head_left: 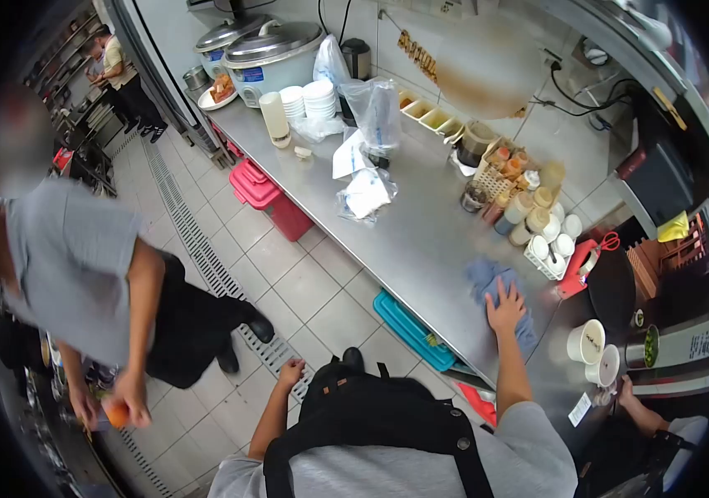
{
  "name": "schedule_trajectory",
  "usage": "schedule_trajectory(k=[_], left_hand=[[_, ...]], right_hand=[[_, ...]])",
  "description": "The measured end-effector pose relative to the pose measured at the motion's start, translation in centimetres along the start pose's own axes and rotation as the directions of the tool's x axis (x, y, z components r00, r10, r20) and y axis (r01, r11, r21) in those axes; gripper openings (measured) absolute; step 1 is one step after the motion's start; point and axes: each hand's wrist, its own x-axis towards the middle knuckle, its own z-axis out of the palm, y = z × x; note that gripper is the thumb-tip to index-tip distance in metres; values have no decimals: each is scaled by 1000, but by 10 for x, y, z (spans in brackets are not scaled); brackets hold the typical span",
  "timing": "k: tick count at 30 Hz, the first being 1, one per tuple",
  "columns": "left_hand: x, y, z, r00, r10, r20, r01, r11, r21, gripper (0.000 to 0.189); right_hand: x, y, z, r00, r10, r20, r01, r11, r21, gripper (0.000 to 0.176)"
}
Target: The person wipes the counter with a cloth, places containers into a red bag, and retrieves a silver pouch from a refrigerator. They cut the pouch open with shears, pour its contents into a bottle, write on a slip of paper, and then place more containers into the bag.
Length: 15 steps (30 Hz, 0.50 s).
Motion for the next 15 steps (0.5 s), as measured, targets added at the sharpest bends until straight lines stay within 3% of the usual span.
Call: schedule_trajectory(k=[1,3,6,8,9,12,14,15], left_hand=[[5,17,1,1000,6,21,-6,1000,3,29],[25,55,4,994,84,69,-84,996,-8,31],[54,119,20,948,282,146,-273,959,-79,31],[74,173,37,825,551,127,-542,835,-97,31],[83,204,44,811,566,151,-558,825,-96,31],[111,304,66,678,732,-63,-725,653,-221,29],[137,370,79,631,762,-145,-766,583,-270,32],[157,397,80,582,812,-44,-805,568,-173,37]], right_hand=[[9,-13,4,1000,9,14,-9,1000,-3,60],[33,-45,16,967,256,-2,-254,957,-138,60],[60,-106,33,943,329,57,-315,933,-176,59],[72,-143,42,977,196,83,-185,975,-122,58],[75,-158,47,987,101,122,-92,993,-76,57],[81,-196,33,974,-152,168,132,983,124,49],[80,-193,46,958,-274,80,246,936,251,43],[79,-185,43,940,-341,-5,328,899,292,42]])
